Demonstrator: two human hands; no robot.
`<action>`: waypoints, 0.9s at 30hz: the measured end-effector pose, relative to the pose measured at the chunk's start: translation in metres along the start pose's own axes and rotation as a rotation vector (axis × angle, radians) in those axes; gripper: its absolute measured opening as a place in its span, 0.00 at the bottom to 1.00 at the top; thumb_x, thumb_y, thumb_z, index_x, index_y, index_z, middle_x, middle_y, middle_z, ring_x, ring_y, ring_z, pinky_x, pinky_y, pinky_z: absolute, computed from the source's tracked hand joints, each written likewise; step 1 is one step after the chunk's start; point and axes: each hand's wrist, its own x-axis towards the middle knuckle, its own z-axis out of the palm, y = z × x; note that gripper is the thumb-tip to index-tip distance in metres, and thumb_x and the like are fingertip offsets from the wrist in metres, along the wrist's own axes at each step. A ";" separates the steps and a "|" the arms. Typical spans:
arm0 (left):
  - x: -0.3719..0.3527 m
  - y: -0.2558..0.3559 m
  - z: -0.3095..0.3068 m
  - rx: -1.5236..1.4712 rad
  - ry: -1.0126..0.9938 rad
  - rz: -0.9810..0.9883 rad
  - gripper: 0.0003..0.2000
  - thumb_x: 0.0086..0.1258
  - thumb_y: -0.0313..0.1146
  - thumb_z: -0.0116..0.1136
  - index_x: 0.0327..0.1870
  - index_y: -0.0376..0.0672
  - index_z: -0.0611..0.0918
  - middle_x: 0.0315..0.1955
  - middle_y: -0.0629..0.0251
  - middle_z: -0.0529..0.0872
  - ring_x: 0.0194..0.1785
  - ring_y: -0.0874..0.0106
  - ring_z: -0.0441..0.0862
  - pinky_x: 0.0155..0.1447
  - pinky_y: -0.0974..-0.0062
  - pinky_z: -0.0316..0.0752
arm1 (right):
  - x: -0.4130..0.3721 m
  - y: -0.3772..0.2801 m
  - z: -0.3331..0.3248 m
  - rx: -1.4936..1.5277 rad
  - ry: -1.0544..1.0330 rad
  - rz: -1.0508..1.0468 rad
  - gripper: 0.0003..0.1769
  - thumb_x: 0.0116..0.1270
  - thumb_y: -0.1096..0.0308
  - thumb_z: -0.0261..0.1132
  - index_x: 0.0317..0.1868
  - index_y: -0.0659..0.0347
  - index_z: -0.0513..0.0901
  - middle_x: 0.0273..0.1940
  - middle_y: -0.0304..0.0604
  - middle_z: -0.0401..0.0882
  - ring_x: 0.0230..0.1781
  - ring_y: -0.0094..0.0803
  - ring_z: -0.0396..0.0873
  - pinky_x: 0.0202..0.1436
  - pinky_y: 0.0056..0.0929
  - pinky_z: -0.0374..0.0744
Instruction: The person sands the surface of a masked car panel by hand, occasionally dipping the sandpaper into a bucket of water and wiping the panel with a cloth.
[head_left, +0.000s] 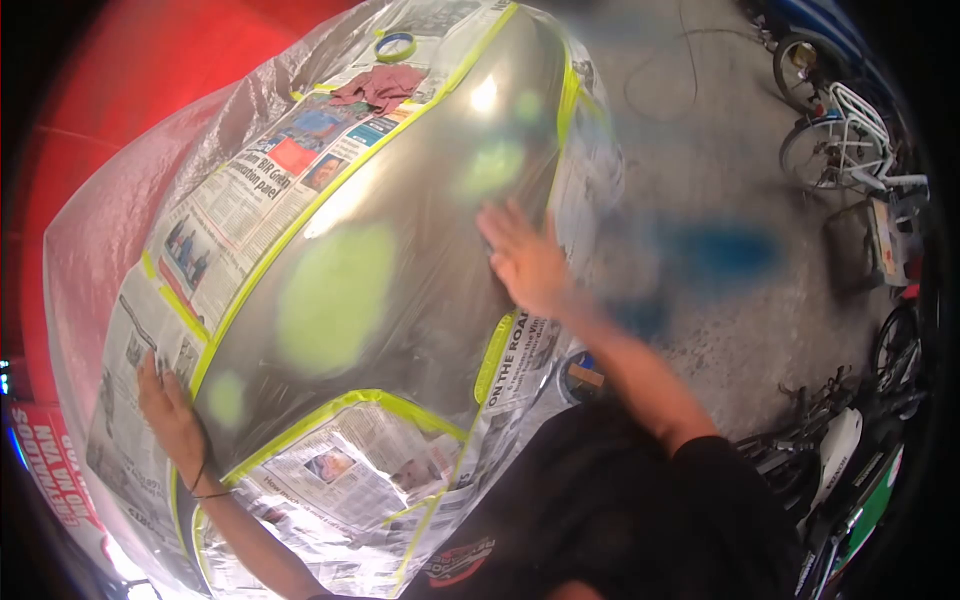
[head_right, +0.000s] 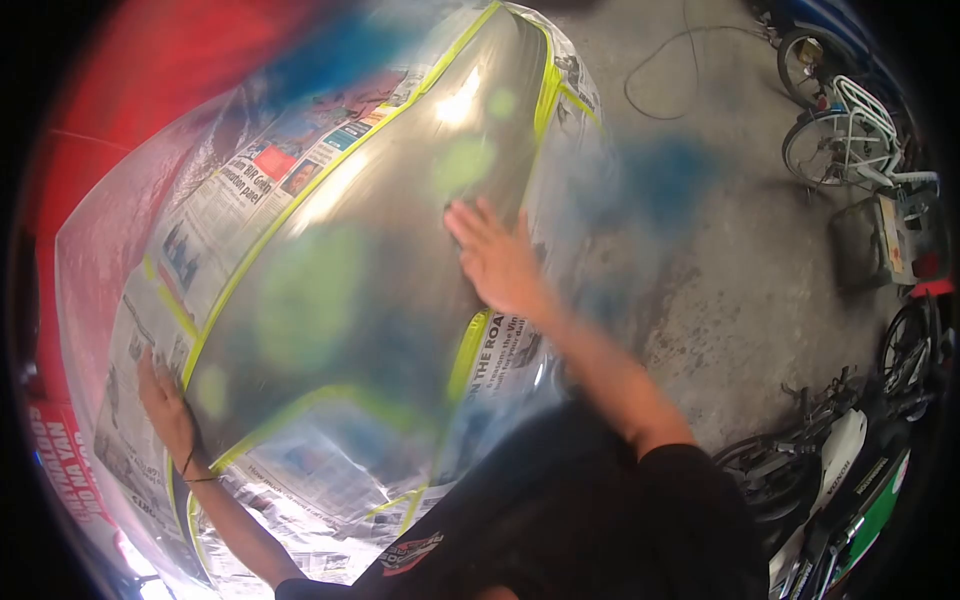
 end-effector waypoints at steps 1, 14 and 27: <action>-0.001 0.001 0.001 0.011 -0.004 0.007 0.25 0.92 0.43 0.48 0.80 0.39 0.77 0.79 0.45 0.77 0.86 0.47 0.67 0.88 0.53 0.58 | 0.022 0.022 0.003 0.039 0.091 0.053 0.36 0.88 0.55 0.49 0.92 0.49 0.57 0.94 0.40 0.50 0.94 0.52 0.45 0.89 0.80 0.46; -0.008 -0.009 -0.001 -0.025 0.022 0.043 0.23 0.93 0.40 0.46 0.79 0.38 0.79 0.80 0.49 0.77 0.88 0.48 0.64 0.90 0.53 0.55 | -0.005 0.018 0.017 0.061 0.055 0.071 0.37 0.90 0.54 0.48 0.94 0.46 0.53 0.95 0.38 0.43 0.95 0.52 0.42 0.85 0.86 0.48; 0.049 0.386 0.105 -0.542 0.024 0.029 0.26 0.91 0.48 0.46 0.71 0.36 0.85 0.74 0.49 0.84 0.88 0.44 0.64 0.89 0.41 0.55 | 0.173 0.208 -0.070 0.065 0.112 0.060 0.35 0.89 0.56 0.47 0.91 0.52 0.59 0.94 0.38 0.49 0.94 0.49 0.48 0.87 0.84 0.50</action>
